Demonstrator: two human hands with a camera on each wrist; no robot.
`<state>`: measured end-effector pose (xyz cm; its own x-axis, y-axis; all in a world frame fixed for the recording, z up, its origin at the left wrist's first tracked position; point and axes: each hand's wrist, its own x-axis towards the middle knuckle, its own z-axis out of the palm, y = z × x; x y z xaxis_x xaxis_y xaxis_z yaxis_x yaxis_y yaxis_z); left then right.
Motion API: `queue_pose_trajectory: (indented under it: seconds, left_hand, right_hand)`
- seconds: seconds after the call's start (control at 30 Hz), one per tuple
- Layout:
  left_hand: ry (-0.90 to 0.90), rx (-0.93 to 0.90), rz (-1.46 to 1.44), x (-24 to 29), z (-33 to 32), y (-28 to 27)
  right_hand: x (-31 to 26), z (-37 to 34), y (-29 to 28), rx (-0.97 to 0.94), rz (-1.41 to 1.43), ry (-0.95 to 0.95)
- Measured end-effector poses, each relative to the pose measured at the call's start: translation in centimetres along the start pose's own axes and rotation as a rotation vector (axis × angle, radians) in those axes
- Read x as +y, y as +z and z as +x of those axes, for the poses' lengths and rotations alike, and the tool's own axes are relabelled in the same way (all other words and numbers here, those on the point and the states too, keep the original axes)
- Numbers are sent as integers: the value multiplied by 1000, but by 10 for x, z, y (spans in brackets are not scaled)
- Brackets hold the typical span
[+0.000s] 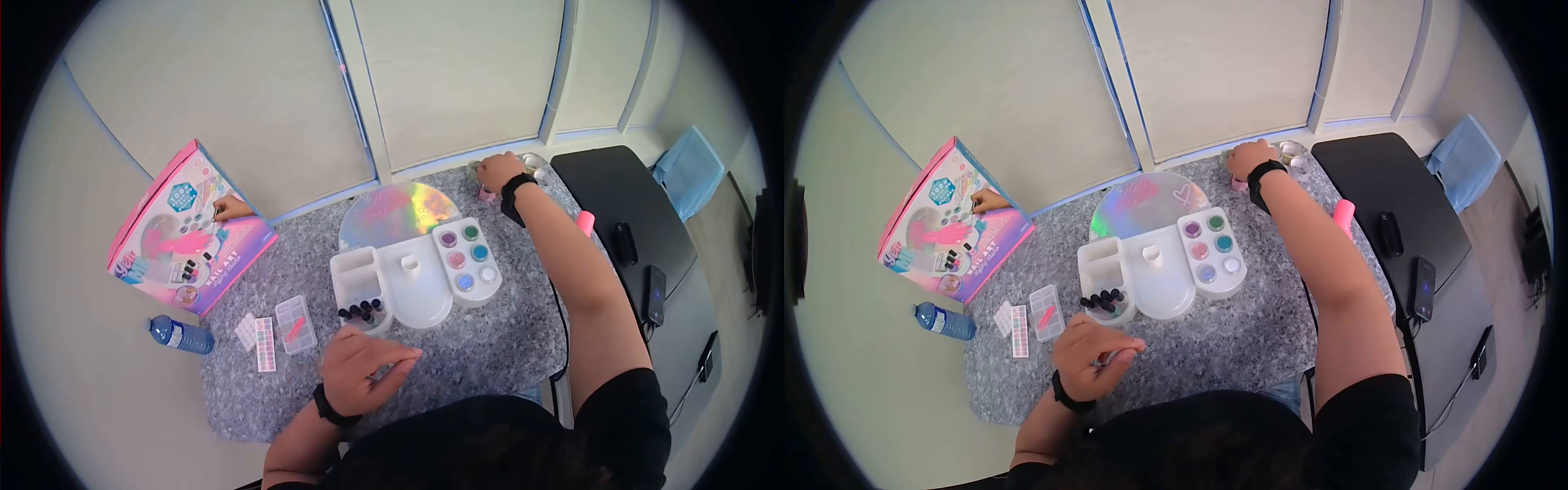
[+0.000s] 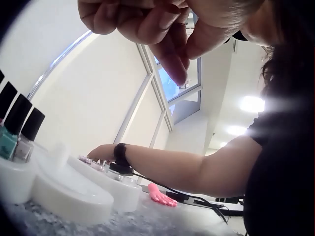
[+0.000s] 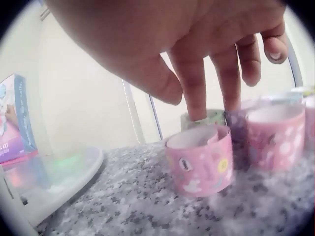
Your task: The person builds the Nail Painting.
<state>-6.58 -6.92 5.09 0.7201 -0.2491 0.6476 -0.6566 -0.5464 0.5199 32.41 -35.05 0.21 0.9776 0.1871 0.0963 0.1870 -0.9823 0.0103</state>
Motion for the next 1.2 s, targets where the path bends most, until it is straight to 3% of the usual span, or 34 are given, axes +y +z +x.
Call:
queue_pose_trajectory:
  seconds: [0.07,0.17,0.23,0.33,0.4,0.43,0.53,0.7,0.8,0.9,1.03,1.17,1.2]
  left_hand:
    - [-9,-39,1,-6,-3,5]
    - [-40,-108,-10,-16,-9,13]
    - [-78,-149,-30,-19,-12,15]
    - [-139,-160,-127,-23,-16,18]
    - [-227,-52,-151,-18,-18,17]
    - [-377,4,-273,-11,-19,18]
    - [-483,116,-390,-13,-24,30]
    - [-553,-146,-234,-4,-18,35]
    - [-481,-232,-89,-5,-20,39]
    - [-449,-233,-55,-9,-23,44]
    - [-453,-284,2,-11,-26,44]
    - [-468,-316,25,-10,-26,41]
    - [-391,-254,-1,-9,-25,42]
  right_hand:
    - [-3,7,3,-17,116,85]
    - [-10,6,-10,85,173,23]
    - [-17,-17,-37,194,355,-108]
    - [-39,-93,-96,534,509,-594]
    - [-55,-161,-131,433,537,-748]
    - [-58,-188,-136,341,570,-854]
    - [-72,-259,-114,83,572,-1089]
    - [-72,-299,-58,-97,313,-1041]
    - [-69,-294,-57,-11,349,-1038]
    - [-62,-289,-65,-27,414,-941]
    - [-57,-286,-55,26,398,-961]
    - [-55,-288,-49,34,241,-993]
    - [-56,-289,-54,23,225,-961]
